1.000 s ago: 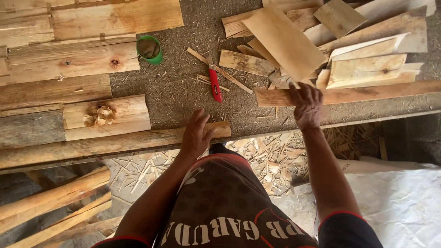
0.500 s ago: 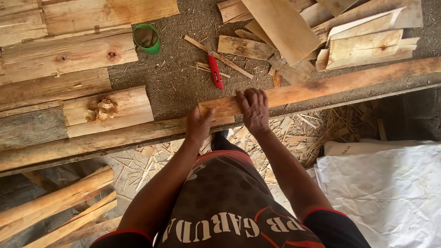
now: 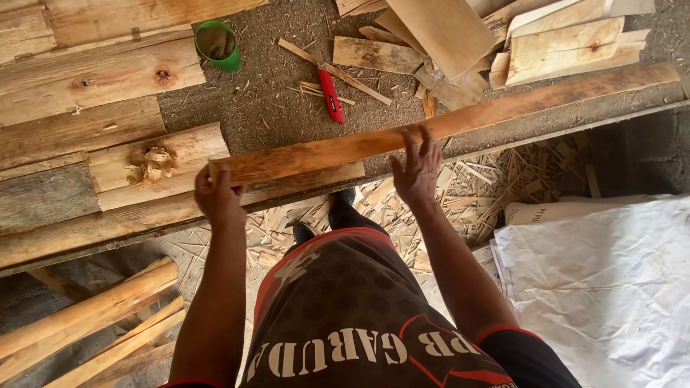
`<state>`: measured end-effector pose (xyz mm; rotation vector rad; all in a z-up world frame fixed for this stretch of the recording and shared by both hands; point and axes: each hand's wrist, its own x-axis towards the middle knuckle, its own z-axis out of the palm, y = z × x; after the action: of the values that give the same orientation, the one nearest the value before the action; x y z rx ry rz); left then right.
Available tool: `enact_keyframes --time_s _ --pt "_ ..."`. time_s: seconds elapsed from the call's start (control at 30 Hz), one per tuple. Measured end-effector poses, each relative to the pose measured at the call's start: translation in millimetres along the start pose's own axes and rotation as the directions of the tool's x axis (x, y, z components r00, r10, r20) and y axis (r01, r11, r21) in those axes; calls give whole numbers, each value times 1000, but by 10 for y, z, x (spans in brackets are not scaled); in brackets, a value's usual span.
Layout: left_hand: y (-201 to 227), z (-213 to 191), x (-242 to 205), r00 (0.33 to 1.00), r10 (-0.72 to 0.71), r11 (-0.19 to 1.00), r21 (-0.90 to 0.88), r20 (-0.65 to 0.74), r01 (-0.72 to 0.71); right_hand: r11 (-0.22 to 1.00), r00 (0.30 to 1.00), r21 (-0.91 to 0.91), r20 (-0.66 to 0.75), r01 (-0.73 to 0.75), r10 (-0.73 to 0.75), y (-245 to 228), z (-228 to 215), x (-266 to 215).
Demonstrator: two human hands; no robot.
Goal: Manually clean and trim long thin wood strips and bark elements using a red utility cutter on a workshop table.
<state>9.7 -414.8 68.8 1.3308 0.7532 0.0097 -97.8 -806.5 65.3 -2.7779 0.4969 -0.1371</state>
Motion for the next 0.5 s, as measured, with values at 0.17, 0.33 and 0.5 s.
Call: enact_keyframes --time_s 0.17,0.33,0.5 --pt "189 -232 148 994 60 997 47 -92 -56 992 997 -115 -53 47 -54 248 -110 112" --pt "235 -452 362 987 103 991 100 -120 -92 980 969 -74 -155 182 -192 452 -76 252" --pt "284 -512 367 991 63 989 140 -121 -46 965 953 -104 -164 239 -254 432 -147 327"
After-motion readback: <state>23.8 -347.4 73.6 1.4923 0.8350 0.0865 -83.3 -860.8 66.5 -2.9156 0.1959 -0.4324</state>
